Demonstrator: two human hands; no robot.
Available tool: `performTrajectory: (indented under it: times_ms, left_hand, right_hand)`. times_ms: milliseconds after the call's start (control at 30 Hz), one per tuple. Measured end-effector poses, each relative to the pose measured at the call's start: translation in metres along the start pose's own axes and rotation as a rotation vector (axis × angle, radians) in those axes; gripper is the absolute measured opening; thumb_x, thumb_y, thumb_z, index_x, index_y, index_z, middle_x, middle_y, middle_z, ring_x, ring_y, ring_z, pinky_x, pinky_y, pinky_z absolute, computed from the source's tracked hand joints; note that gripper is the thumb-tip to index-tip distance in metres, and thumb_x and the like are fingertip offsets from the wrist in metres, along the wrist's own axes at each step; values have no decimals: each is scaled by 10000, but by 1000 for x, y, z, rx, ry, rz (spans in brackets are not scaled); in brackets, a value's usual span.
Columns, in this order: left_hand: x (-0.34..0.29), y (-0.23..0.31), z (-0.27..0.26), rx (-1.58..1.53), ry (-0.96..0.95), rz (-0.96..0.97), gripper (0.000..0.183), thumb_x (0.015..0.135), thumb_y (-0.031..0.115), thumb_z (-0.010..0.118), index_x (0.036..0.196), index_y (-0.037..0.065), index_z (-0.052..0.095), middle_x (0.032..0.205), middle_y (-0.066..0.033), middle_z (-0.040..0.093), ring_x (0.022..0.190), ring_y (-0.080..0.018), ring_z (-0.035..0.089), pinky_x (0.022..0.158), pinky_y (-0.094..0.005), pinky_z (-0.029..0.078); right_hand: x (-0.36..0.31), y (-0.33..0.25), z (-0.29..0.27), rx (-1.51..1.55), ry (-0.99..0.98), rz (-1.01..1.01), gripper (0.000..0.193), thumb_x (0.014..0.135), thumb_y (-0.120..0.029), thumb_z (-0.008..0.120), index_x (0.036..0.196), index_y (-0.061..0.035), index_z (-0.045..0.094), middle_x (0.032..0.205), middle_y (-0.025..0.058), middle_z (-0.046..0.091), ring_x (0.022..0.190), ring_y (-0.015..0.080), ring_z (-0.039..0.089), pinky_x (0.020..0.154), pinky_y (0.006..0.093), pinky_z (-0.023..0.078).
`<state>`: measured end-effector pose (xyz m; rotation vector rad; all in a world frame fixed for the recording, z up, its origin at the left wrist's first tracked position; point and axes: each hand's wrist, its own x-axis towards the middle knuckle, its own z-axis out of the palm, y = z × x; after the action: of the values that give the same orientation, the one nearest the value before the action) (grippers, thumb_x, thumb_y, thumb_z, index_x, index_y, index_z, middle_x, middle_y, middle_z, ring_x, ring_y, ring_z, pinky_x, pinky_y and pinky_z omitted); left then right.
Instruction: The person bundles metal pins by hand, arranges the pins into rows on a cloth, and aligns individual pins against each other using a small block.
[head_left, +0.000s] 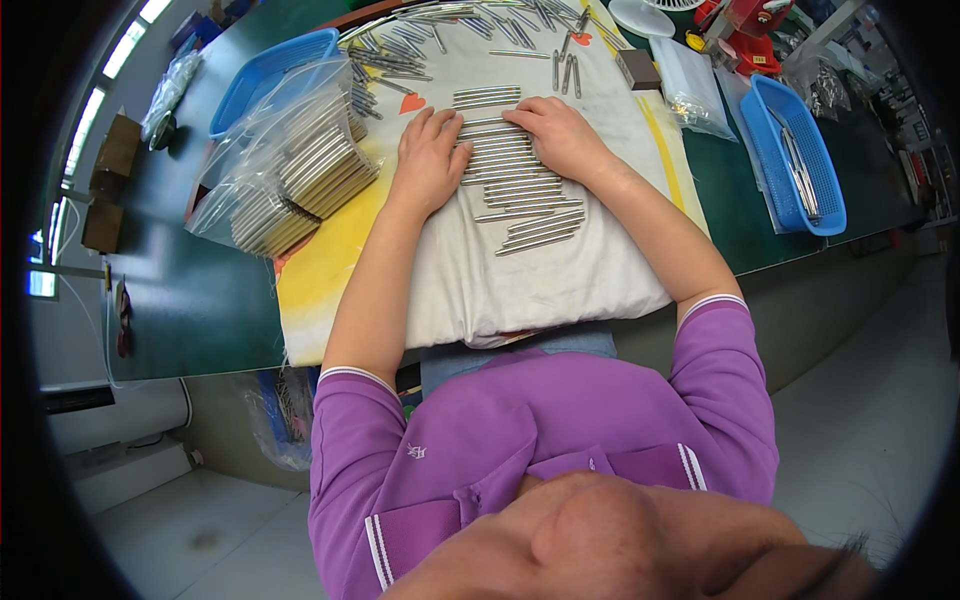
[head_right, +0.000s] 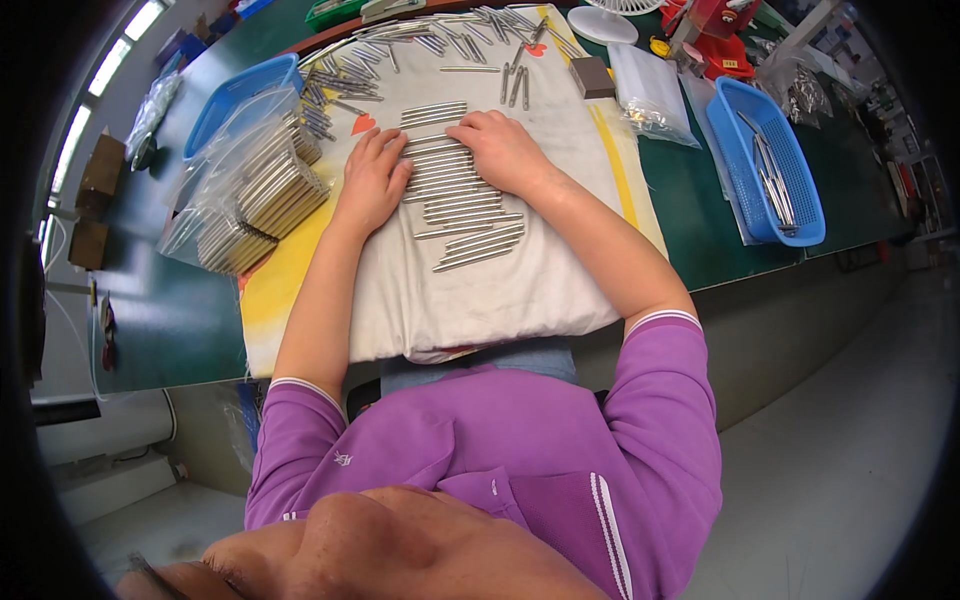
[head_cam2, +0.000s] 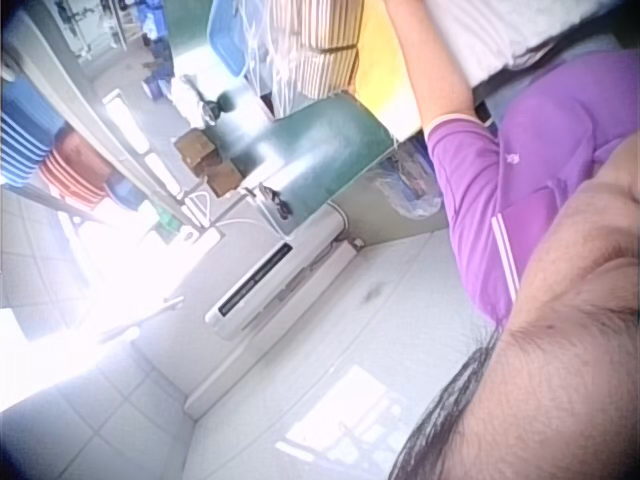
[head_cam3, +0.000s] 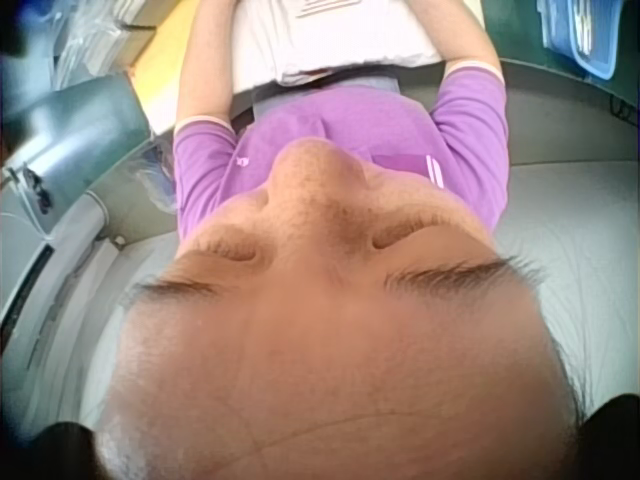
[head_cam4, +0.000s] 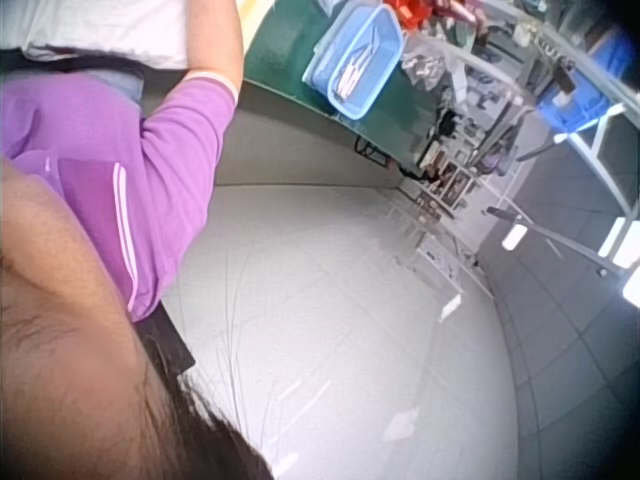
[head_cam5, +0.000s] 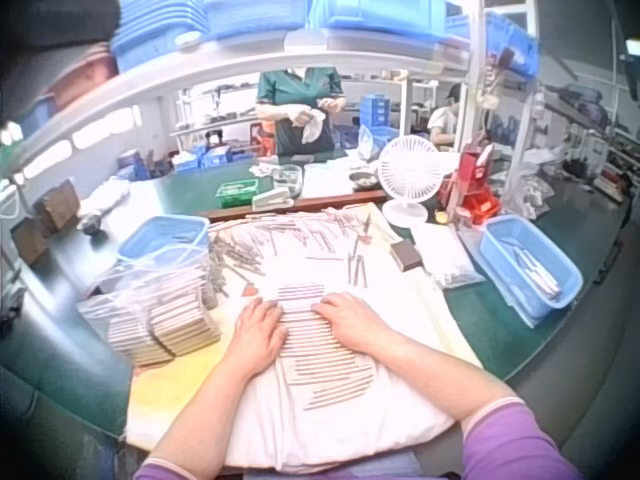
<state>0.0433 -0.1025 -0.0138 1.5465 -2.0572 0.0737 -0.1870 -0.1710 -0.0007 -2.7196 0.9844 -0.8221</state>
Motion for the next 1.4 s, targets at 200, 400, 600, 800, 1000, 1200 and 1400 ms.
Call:
performTrajectory:
  times_ms: [200, 400, 600, 800, 1000, 1200, 1400]
  left_hand:
    - [1, 2, -4, 6, -40, 1, 393, 932, 257, 569, 1260, 42, 598, 1333, -118, 542, 1339, -370, 390, 1108, -477, 312]
    - [0, 1, 0, -3, -37, -2, 410, 938, 279, 566, 1268, 37, 591, 1350, -121, 528, 1355, -370, 362, 1122, -488, 286]
    - [-1, 1, 5, -10, 37, 5, 407, 935, 272, 569, 1267, 38, 594, 1351, -123, 529, 1354, -374, 363, 1122, -492, 283]
    - [7, 7, -16, -67, -12, 61, 269, 887, 183, 619, 1122, 67, 679, 1180, -90, 627, 1292, -354, 457, 1074, -463, 360]
    - [3, 3, -15, -46, 6, 75, 257, 870, 171, 636, 1103, 81, 698, 1145, -80, 643, 1279, -345, 474, 1064, -460, 373]
    - [3, 5, -10, -29, 16, 55, 293, 884, 188, 624, 1152, 82, 678, 1202, -90, 616, 1303, -346, 445, 1074, -459, 362]
    - [5, 3, -12, -58, 12, 62, 292, 886, 198, 624, 1139, 60, 674, 1212, -93, 613, 1296, -339, 448, 1077, -457, 353]
  right_hand:
    - [1, 2, 1, 6, 6, -9, 428, 819, 18, 489, 1203, -81, 650, 1163, 110, 633, 1094, 302, 567, 959, 391, 468]
    - [1, 3, -1, 30, 19, -21, 424, 821, 21, 493, 1199, -84, 652, 1161, 109, 631, 1089, 303, 567, 960, 392, 466]
    - [2, 0, -1, 10, -2, -8, 420, 828, 16, 504, 1208, -90, 648, 1163, 104, 626, 1088, 301, 568, 959, 393, 466]
    - [2, 6, 3, 17, 96, 9, 388, 826, 18, 531, 1180, -85, 652, 1156, 100, 622, 1066, 289, 589, 928, 385, 486]
    - [0, 3, -12, 93, 41, -29, 297, 827, -8, 567, 1079, -104, 693, 1081, 60, 645, 1027, 250, 610, 884, 363, 509]
    - [-1, 6, -9, 66, 15, -24, 276, 832, -31, 581, 1059, -114, 713, 1050, 35, 661, 1025, 238, 609, 888, 352, 508]
    - [-1, 7, -6, 44, 38, -33, 259, 840, -86, 576, 1050, -115, 724, 1043, 38, 665, 1003, 261, 607, 884, 368, 507]
